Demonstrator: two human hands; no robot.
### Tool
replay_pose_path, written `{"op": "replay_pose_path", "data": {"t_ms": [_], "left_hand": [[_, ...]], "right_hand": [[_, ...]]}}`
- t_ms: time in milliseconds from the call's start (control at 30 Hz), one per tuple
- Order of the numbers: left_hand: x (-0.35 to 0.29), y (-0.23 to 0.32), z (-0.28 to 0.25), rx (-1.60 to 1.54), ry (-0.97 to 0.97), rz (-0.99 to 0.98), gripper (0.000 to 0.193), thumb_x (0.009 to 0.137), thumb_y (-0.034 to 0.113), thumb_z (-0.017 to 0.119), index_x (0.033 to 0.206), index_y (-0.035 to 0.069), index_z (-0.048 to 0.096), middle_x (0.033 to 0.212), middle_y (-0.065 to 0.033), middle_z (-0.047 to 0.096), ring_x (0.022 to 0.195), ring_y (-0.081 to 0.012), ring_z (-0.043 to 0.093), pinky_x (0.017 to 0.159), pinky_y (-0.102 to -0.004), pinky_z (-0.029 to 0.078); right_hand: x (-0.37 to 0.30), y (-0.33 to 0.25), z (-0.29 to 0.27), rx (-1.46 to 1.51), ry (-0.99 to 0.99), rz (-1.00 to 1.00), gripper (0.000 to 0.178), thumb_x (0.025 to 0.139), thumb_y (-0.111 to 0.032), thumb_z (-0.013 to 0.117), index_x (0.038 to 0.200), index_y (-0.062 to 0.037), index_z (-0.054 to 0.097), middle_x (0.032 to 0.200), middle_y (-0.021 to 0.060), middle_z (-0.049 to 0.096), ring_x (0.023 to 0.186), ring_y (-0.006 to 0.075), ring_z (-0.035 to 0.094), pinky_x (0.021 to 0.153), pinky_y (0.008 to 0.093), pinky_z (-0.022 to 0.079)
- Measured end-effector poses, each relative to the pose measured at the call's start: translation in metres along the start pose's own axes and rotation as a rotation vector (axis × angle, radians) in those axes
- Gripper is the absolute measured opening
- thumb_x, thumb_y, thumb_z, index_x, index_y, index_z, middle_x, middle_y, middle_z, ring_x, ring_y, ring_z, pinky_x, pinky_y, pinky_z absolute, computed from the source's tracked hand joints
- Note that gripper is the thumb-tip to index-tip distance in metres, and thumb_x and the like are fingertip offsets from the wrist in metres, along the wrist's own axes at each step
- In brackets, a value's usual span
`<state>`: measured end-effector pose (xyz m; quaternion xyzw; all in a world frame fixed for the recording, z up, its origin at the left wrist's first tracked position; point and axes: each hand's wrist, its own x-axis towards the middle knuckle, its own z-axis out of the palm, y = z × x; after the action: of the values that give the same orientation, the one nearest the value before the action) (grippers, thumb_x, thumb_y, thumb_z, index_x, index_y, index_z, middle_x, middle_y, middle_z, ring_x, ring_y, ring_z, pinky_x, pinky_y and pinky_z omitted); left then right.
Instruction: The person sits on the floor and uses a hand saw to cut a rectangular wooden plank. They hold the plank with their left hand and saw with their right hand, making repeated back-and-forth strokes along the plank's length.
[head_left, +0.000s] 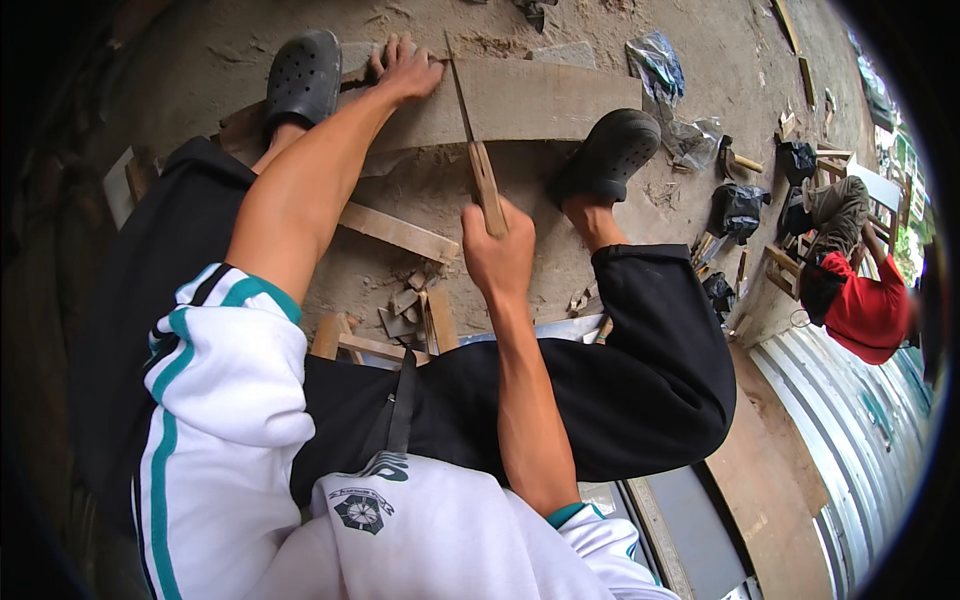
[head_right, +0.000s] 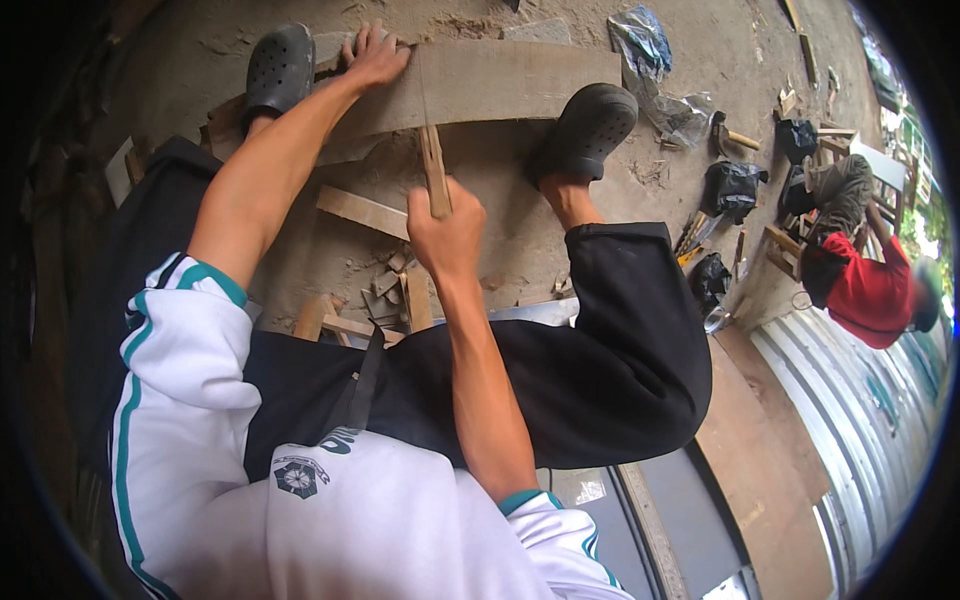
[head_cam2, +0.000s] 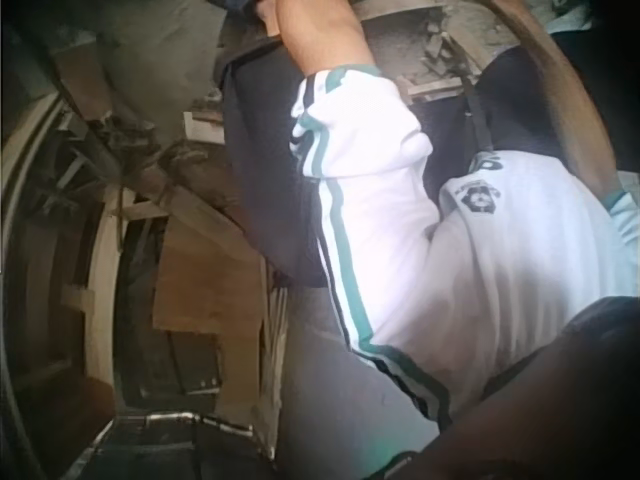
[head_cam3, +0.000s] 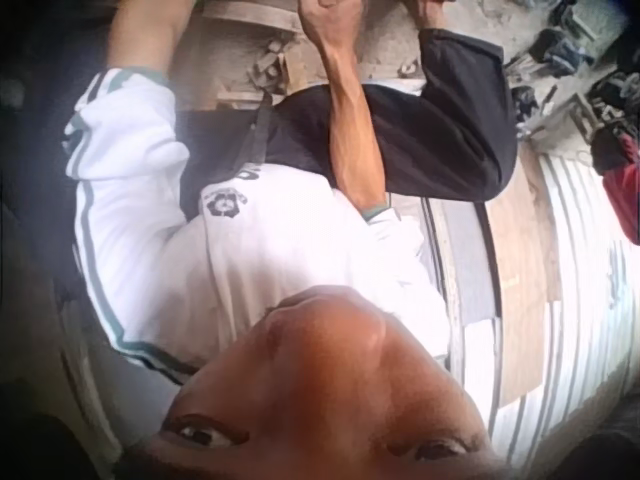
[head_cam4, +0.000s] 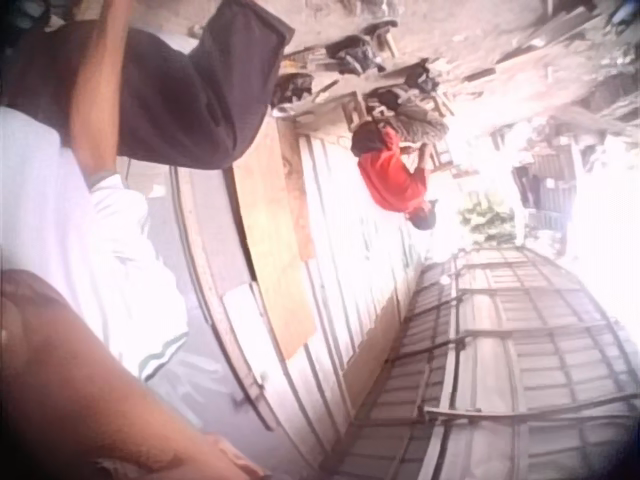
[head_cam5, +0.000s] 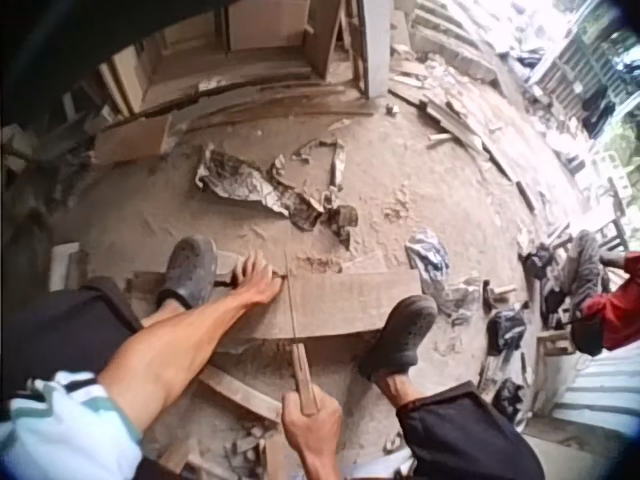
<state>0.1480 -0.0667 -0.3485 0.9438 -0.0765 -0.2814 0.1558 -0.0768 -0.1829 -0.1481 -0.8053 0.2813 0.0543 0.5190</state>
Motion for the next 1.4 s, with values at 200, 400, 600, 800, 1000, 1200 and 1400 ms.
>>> {"op": "replay_pose_path", "data": {"t_ms": [200, 400, 600, 800, 1000, 1200, 1400], "left_hand": [[-0.027, -0.028, 0.004, 0.211, 0.088, 0.224, 0.084, 0.089, 0.049, 0.050, 0.155, 0.012, 0.013, 0.162, -0.0159, 0.002, 0.149, -0.0348, -0.002, 0.118, -0.0555, -0.001], [-0.103, -0.008, -0.019, 0.319, -0.057, 0.123, 0.104, 0.078, 0.059, 0.069, 0.156, 0.019, 0.013, 0.161, -0.0158, 0.007, 0.146, -0.0461, 0.010, 0.112, -0.0596, 0.027], [-0.091, -0.009, -0.013, 0.301, -0.122, 0.116, 0.111, 0.073, 0.050, 0.079, 0.155, 0.017, 0.011, 0.160, -0.0219, 0.006, 0.140, -0.0559, 0.016, 0.104, -0.0606, 0.040], [-0.091, -0.001, -0.017, 0.332, -0.176, 0.098, 0.113, 0.074, 0.048, 0.079, 0.155, 0.015, 0.008, 0.159, -0.0233, 0.003, 0.140, -0.0572, 0.013, 0.104, -0.0594, 0.041], [-0.091, 0.000, -0.018, 0.321, -0.193, 0.069, 0.113, 0.075, 0.048, 0.078, 0.155, 0.016, 0.005, 0.160, -0.0217, 0.000, 0.141, -0.0564, 0.010, 0.108, -0.0597, 0.037], [-0.092, 0.004, -0.020, 0.316, -0.181, 0.056, 0.114, 0.075, 0.046, 0.079, 0.155, 0.016, 0.004, 0.160, -0.0213, 0.000, 0.141, -0.0563, 0.009, 0.107, -0.0607, 0.036], [-0.096, 0.011, -0.025, 0.278, -0.217, 0.007, 0.108, 0.079, 0.039, 0.078, 0.156, 0.018, 0.005, 0.162, -0.0167, -0.005, 0.145, -0.0497, 0.004, 0.109, -0.0605, 0.034]], "right_hand": [[-0.003, -0.004, -0.001, -0.013, 0.033, -0.017, 0.028, 0.080, -0.017, 0.060, 0.063, 0.0013, 0.049, 0.051, 0.0142, 0.044, 0.047, 0.0175, 0.042, 0.049, 0.0388, 0.040], [-0.025, -0.006, -0.004, 0.020, 0.045, 0.012, 0.028, 0.081, -0.017, 0.059, 0.063, 0.0024, 0.048, 0.052, 0.0133, 0.043, 0.049, 0.0156, 0.042, 0.050, 0.0376, 0.040], [0.000, -0.013, 0.001, -0.032, 0.016, -0.014, 0.024, 0.082, -0.014, 0.059, 0.066, 0.0020, 0.052, 0.054, 0.0075, 0.044, 0.052, 0.0117, 0.044, 0.050, 0.0342, 0.039], [-0.027, -0.005, -0.010, -0.030, -0.005, -0.001, 0.026, 0.080, -0.017, 0.059, 0.064, 0.0021, 0.051, 0.053, 0.0155, 0.045, 0.048, 0.0172, 0.045, 0.050, 0.0381, 0.040], [-0.021, -0.008, -0.007, 0.011, 0.060, -0.036, 0.027, 0.082, -0.017, 0.060, 0.065, 0.0016, 0.050, 0.052, 0.0140, 0.044, 0.048, 0.0168, 0.042, 0.050, 0.0374, 0.040], [-0.014, -0.003, -0.012, -0.013, 0.094, -0.044, 0.029, 0.082, -0.019, 0.061, 0.064, 0.0013, 0.050, 0.052, 0.0142, 0.046, 0.046, 0.0185, 0.043, 0.049, 0.0371, 0.040], [-0.018, 0.002, -0.007, -0.030, 0.073, -0.063, 0.029, 0.083, -0.019, 0.061, 0.065, 0.0017, 0.050, 0.053, 0.0159, 0.047, 0.046, 0.0206, 0.045, 0.050, 0.0372, 0.041]]}}
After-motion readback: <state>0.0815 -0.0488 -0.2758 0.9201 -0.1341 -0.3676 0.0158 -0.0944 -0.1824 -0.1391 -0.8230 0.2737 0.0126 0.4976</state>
